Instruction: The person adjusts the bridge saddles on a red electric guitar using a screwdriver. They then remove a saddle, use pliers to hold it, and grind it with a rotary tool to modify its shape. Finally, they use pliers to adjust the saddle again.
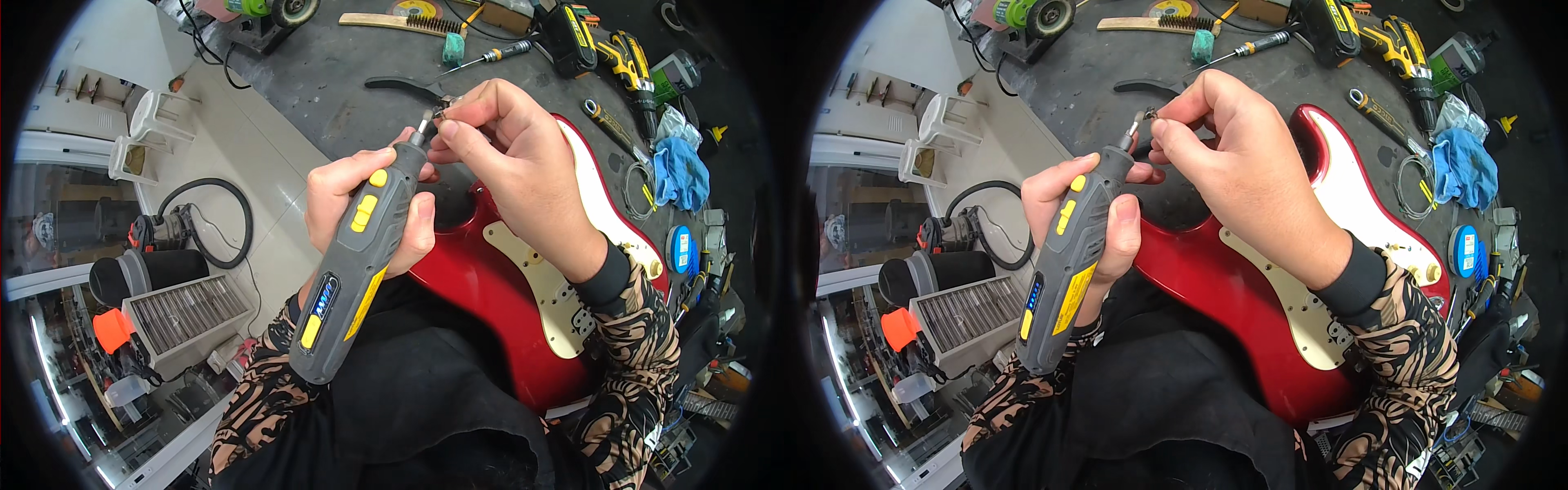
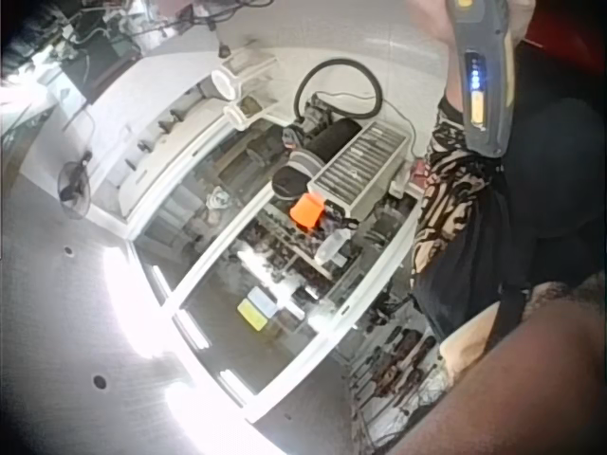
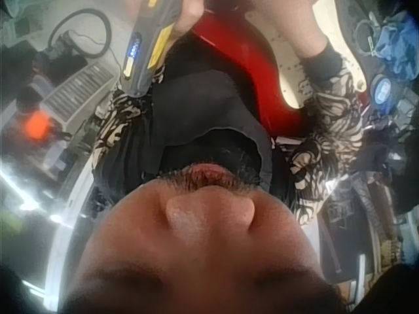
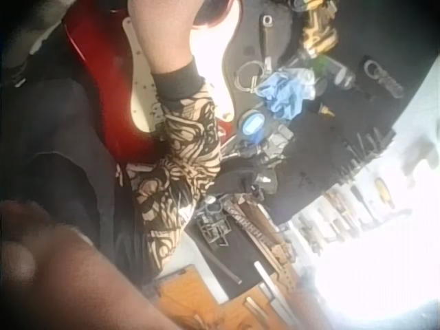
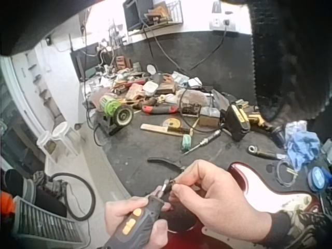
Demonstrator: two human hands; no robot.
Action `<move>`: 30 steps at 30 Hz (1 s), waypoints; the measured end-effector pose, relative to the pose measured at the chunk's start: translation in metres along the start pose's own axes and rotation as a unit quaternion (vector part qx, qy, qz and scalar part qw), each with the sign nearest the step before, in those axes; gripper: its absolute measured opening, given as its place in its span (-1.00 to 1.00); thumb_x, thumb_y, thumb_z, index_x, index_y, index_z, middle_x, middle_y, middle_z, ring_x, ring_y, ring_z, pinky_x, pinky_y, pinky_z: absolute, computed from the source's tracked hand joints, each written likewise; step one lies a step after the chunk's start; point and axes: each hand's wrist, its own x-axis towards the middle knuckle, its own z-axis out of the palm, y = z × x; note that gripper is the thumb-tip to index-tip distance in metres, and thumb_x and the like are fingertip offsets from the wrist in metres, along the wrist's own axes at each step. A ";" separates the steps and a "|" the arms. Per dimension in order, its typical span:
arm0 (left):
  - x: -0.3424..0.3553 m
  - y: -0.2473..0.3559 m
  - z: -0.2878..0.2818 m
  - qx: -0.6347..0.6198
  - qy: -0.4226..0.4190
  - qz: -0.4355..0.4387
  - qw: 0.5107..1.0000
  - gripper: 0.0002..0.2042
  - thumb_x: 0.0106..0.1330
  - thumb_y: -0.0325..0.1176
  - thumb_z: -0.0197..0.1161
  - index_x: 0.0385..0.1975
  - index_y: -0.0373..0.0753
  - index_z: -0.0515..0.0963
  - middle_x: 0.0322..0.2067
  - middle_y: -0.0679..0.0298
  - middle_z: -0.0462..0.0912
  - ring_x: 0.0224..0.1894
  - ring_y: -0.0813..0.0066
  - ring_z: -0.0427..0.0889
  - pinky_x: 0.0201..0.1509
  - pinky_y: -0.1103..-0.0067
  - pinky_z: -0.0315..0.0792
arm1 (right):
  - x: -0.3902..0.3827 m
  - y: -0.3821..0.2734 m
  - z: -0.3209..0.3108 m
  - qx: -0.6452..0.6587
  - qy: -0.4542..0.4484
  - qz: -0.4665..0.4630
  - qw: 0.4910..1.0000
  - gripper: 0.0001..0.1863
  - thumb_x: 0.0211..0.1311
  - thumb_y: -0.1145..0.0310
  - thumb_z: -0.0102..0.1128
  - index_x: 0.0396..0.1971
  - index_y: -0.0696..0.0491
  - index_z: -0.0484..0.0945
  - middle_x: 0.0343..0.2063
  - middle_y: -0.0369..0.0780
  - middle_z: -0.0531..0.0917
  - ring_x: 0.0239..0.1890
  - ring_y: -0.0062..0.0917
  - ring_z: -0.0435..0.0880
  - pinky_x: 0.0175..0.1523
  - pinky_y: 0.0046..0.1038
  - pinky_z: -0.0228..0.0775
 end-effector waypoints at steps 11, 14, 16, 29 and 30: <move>-0.005 -0.004 -0.001 0.000 0.001 -0.002 1.000 -0.46 0.21 -0.60 0.46 0.16 -0.40 0.35 -0.09 -0.13 0.74 -0.16 0.29 0.88 -0.02 0.43 0.78 | 0.000 0.000 0.000 0.000 0.000 -0.002 1.000 -0.92 0.58 0.54 0.22 -0.12 0.24 0.54 -0.13 -0.22 0.68 -0.08 -0.55 0.78 0.12 -0.44 0.72; -0.005 -0.006 -0.001 -0.001 0.001 0.001 1.000 -0.45 0.20 -0.61 0.47 0.16 -0.40 0.35 -0.06 -0.13 0.71 -0.15 0.29 0.88 -0.01 0.41 0.79 | 0.000 0.001 0.000 -0.005 -0.001 -0.006 1.000 -0.92 0.58 0.53 0.22 -0.12 0.24 0.54 -0.13 -0.21 0.68 -0.08 -0.55 0.78 0.12 -0.44 0.72; -0.005 -0.005 0.000 -0.002 0.004 -0.001 1.000 -0.45 0.20 -0.61 0.47 0.16 -0.40 0.35 -0.07 -0.12 0.71 -0.15 0.28 0.88 0.00 0.41 0.79 | 0.000 0.001 0.000 -0.007 0.000 -0.005 1.000 -0.92 0.58 0.53 0.22 -0.11 0.25 0.54 -0.13 -0.21 0.68 -0.07 -0.54 0.78 0.13 -0.43 0.72; -0.005 -0.006 -0.002 0.004 -0.014 0.003 1.000 -0.45 0.21 -0.60 0.46 0.17 -0.39 0.34 -0.09 -0.11 0.74 -0.14 0.29 0.88 0.00 0.44 0.76 | 0.000 0.002 -0.001 0.017 0.000 0.004 1.000 -0.89 0.58 0.52 0.22 -0.09 0.25 0.55 -0.11 -0.19 0.69 -0.07 -0.52 0.78 0.14 -0.40 0.73; -0.005 -0.006 -0.002 0.001 -0.011 0.000 1.000 -0.45 0.21 -0.60 0.46 0.17 -0.39 0.34 -0.11 -0.10 0.75 -0.14 0.29 0.88 0.01 0.43 0.76 | 0.000 0.002 -0.001 0.020 -0.001 0.005 1.000 -0.89 0.58 0.51 0.22 -0.09 0.25 0.55 -0.11 -0.18 0.69 -0.07 -0.52 0.78 0.14 -0.40 0.74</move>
